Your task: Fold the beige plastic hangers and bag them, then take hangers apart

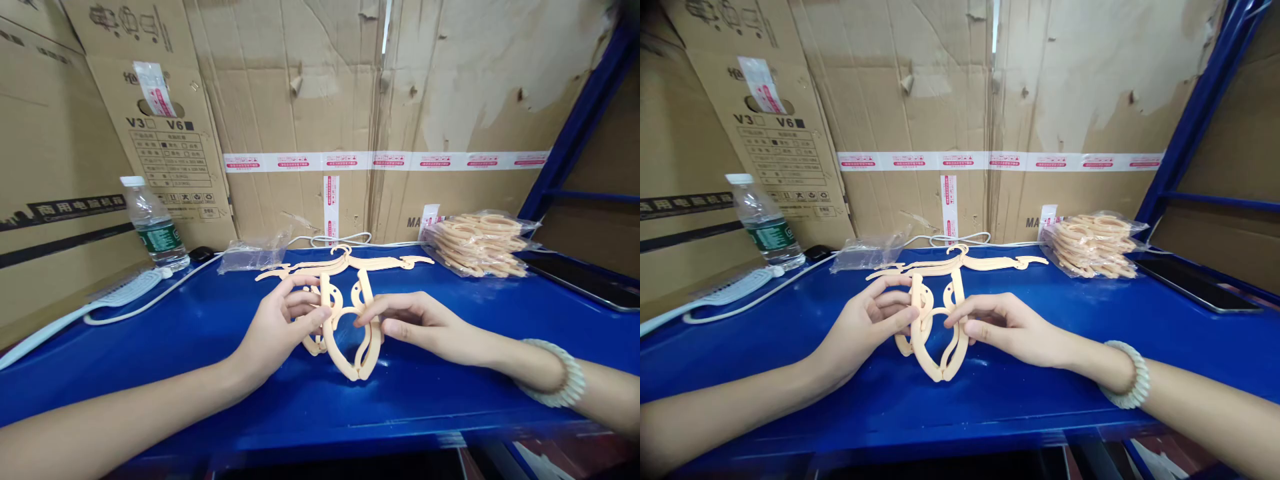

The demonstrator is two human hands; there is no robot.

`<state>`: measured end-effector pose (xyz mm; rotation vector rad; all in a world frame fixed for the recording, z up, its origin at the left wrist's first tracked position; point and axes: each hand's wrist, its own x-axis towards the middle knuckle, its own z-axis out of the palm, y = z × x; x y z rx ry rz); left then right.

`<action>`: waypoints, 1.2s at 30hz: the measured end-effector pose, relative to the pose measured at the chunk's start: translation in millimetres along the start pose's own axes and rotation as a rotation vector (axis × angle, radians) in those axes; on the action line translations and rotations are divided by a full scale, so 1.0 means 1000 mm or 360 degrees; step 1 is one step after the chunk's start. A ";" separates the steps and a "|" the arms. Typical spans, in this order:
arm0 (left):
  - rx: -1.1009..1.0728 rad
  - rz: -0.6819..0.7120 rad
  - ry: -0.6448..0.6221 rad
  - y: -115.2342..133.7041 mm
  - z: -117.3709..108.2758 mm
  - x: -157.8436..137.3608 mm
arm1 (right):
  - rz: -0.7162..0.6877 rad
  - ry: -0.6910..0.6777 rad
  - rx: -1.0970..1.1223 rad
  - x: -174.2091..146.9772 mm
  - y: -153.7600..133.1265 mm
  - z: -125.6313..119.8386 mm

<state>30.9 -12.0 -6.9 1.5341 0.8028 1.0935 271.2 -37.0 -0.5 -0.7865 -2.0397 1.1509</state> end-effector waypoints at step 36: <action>0.0307 0.0100 -0.0197 -0.006 0.000 -0.001 | -0.0155 -0.0257 -0.0386 -0.005 -0.011 0.002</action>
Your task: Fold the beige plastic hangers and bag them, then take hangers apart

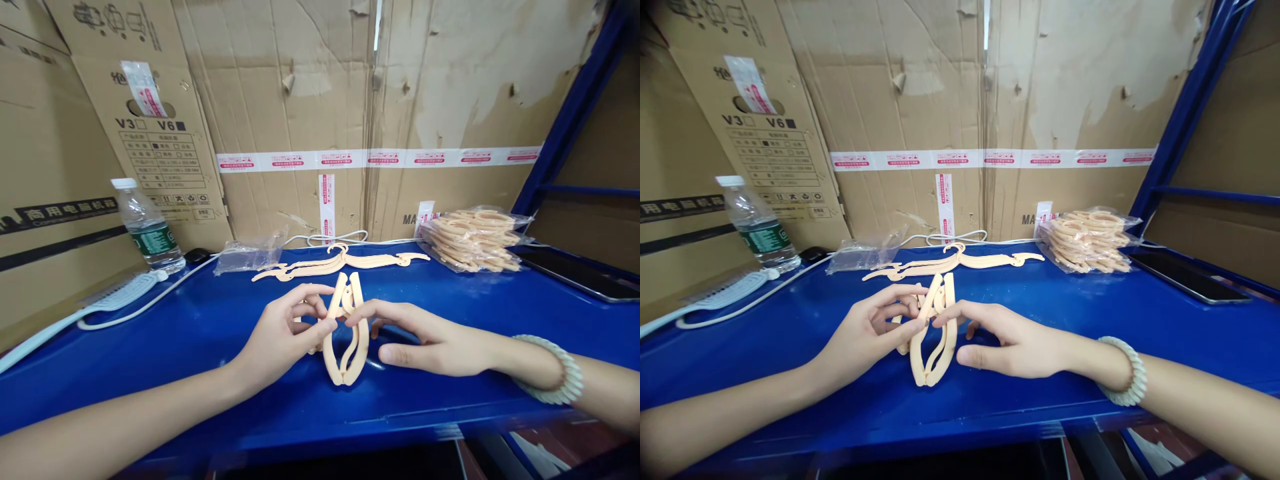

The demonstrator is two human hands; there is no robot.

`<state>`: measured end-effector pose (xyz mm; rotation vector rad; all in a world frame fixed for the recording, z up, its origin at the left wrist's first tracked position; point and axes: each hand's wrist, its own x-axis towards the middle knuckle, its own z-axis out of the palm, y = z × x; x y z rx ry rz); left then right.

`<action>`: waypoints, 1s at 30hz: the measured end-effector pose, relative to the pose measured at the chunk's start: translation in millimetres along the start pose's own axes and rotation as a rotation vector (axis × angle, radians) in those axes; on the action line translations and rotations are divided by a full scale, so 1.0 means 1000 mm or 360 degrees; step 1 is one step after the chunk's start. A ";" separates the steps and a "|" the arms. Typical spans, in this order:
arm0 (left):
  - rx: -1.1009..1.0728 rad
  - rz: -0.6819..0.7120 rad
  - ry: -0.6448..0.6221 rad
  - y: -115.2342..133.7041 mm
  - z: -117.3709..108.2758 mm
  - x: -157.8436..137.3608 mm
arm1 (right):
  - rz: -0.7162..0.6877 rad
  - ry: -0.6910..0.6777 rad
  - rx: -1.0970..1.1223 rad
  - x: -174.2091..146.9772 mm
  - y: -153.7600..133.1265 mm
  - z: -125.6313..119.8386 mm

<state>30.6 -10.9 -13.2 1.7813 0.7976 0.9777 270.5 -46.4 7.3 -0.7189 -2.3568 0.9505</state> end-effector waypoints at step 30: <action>0.1107 0.0425 -0.0462 0.005 -0.011 -0.010 | -0.0040 0.0037 -0.0852 -0.001 0.022 -0.004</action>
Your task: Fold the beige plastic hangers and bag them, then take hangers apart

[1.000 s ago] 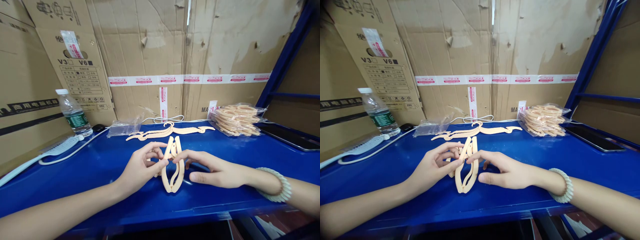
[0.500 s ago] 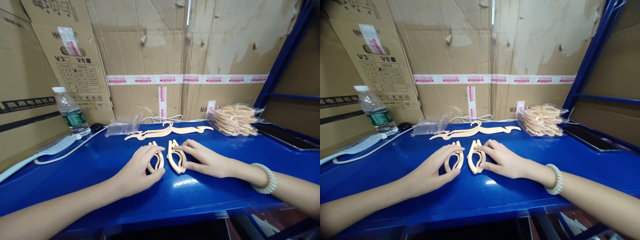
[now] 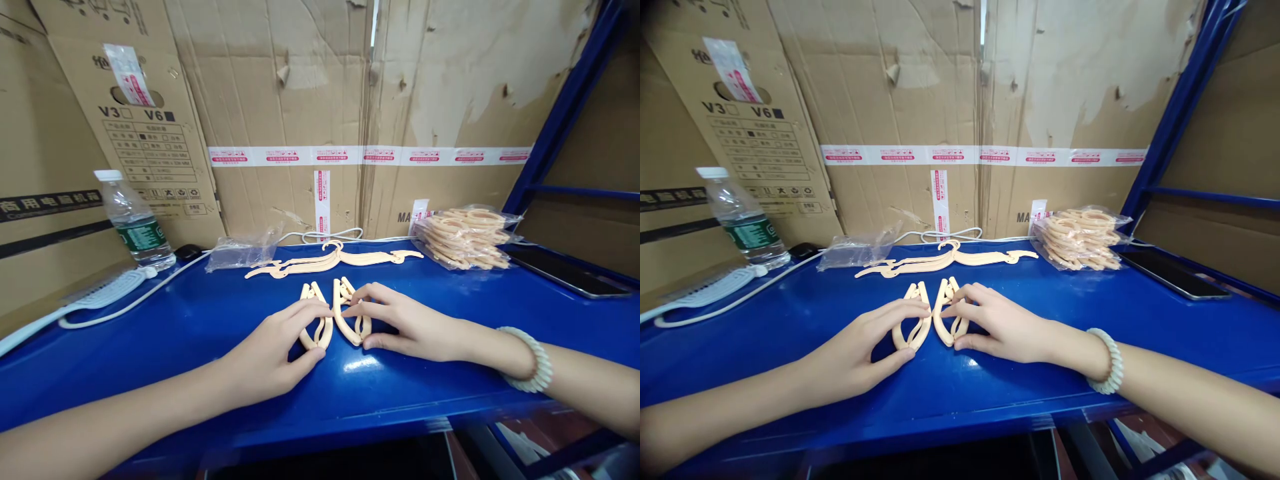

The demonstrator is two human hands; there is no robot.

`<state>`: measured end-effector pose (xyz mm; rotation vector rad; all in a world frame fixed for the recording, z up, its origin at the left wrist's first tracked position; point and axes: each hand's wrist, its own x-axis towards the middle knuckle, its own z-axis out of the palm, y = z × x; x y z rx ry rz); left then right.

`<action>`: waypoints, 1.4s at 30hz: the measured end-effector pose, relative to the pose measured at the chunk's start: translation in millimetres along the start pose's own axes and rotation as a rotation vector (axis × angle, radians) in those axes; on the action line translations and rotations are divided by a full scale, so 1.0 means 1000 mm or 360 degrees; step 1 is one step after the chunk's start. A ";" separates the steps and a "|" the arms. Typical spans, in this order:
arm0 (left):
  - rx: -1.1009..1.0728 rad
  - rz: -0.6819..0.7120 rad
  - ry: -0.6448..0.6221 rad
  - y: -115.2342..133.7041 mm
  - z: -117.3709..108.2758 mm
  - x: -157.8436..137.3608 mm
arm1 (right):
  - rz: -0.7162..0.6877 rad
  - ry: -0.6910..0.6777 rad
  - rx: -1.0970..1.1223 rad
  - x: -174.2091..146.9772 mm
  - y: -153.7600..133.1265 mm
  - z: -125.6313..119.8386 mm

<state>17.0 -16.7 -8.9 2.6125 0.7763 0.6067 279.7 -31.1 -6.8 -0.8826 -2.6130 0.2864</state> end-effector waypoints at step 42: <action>-0.0020 0.0005 0.0613 -0.010 -0.004 0.007 | 0.0042 0.0085 -0.0130 -0.002 0.004 -0.006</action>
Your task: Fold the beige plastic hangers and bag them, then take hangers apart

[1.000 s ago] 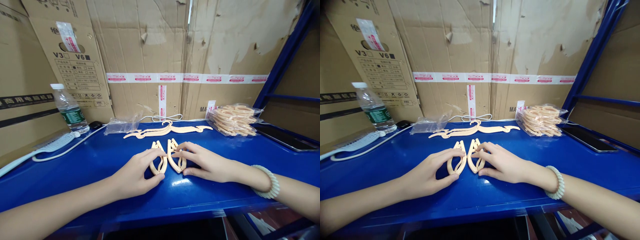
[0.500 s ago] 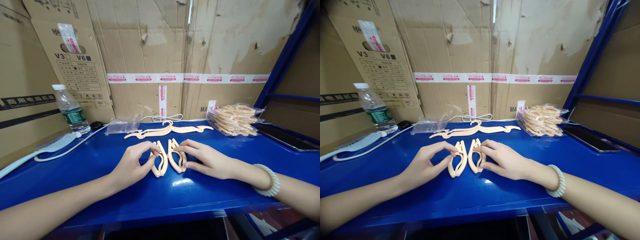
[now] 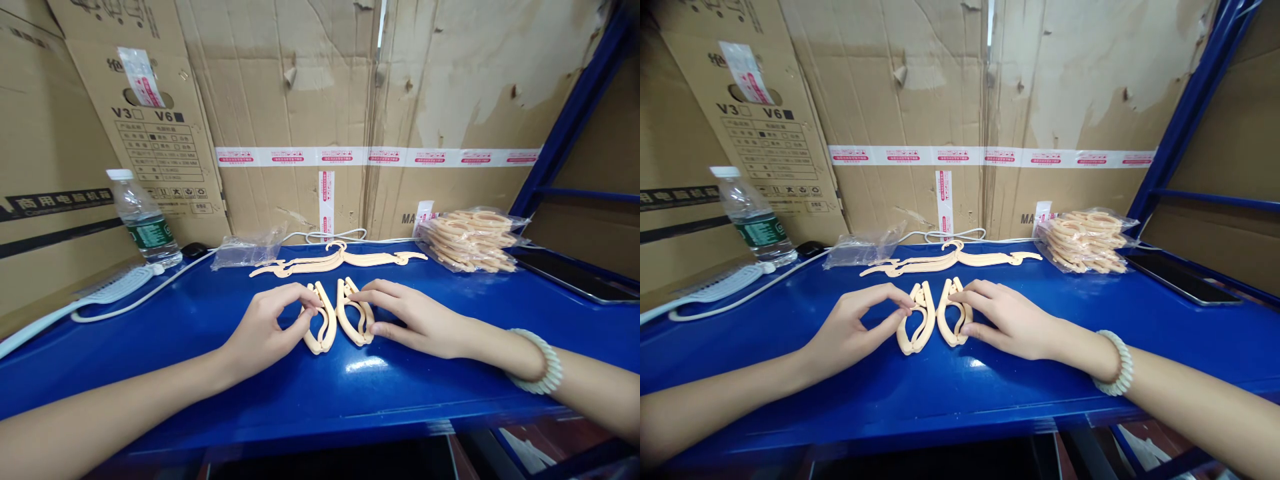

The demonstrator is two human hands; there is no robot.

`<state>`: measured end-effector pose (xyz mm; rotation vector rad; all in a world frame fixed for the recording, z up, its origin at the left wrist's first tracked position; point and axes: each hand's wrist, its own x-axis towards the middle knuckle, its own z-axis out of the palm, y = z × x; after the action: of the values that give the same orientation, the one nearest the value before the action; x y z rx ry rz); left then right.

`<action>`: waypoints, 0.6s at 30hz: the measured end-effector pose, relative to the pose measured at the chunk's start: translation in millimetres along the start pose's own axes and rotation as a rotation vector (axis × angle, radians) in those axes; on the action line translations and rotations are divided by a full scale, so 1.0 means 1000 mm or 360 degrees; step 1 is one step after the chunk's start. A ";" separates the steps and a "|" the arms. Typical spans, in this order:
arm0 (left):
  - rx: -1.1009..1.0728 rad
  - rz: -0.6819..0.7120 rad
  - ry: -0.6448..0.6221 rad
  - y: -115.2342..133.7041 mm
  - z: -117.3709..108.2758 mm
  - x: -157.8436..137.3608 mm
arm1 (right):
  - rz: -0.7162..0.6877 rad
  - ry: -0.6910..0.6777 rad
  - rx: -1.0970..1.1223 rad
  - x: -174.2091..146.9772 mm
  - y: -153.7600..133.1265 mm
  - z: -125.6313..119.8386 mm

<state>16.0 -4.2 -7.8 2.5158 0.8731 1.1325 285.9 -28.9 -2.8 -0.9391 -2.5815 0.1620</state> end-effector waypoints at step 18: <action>-0.0017 0.0056 0.0032 -0.001 0.000 -0.001 | 0.0039 -0.0011 -0.0069 -0.001 0.002 0.002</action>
<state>15.2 -4.0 -8.7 2.5250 0.8290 1.1725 286.7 -28.2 -4.8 -0.9878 -2.5902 0.1165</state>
